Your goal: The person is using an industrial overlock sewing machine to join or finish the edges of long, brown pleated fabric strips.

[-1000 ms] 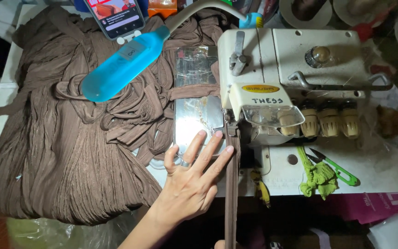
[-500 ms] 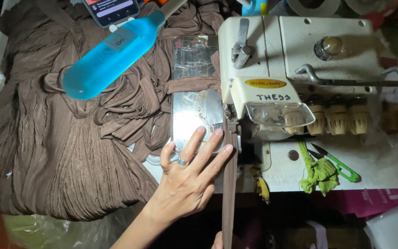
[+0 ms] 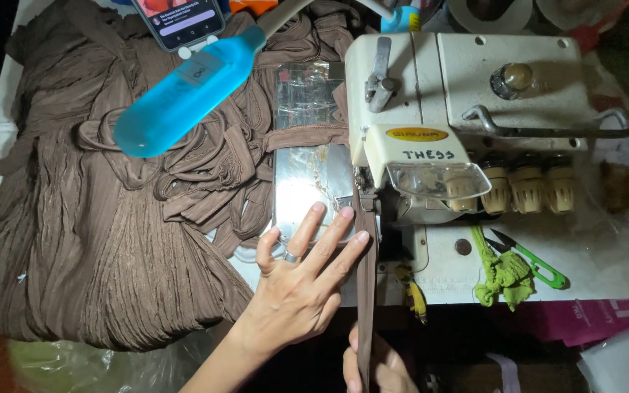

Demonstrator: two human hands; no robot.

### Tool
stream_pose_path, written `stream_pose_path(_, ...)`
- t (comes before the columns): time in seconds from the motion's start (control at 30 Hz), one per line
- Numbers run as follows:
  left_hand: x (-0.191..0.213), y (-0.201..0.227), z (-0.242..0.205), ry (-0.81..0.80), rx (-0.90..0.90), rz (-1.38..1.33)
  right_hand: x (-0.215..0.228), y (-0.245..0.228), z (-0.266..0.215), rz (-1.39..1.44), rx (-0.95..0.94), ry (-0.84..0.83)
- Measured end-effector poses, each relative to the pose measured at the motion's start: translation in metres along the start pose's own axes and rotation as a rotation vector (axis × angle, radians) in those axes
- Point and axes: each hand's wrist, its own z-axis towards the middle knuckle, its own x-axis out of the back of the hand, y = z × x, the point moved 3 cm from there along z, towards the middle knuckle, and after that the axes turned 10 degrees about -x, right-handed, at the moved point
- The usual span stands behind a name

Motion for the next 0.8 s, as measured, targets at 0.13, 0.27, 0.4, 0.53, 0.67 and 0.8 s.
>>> stream_pose_path(0.13, 0.002, 0.000, 0.001, -0.009, -0.014, 0.017, 0.013, 0.004, 0.030, 0.223, 0.057, -0.358)
stream_pose_path(0.27, 0.005, -0.001, 0.004, 0.011, -0.030, 0.015, 0.000, -0.011, 0.039, 0.247, 0.130, -0.544)
stream_pose_path(0.4, 0.008, -0.002, 0.006, 0.039, -0.049, 0.040, 0.000, -0.022, 0.049, 0.208, 0.167, -0.269)
stream_pose_path(0.53, 0.012, -0.003, 0.009, 0.082, -0.065, 0.083, -0.020, -0.046, 0.042, -0.053, 0.457, -0.140)
stream_pose_path(0.67, 0.012, -0.003, 0.009, 0.088, -0.078, 0.089, -0.031, -0.057, 0.035, -0.156, 0.561, -0.101)
stream_pose_path(0.8, 0.010, -0.004, 0.007, 0.048, -0.086, 0.076, -0.036, -0.060, 0.038, -0.155, 0.512, -0.096)
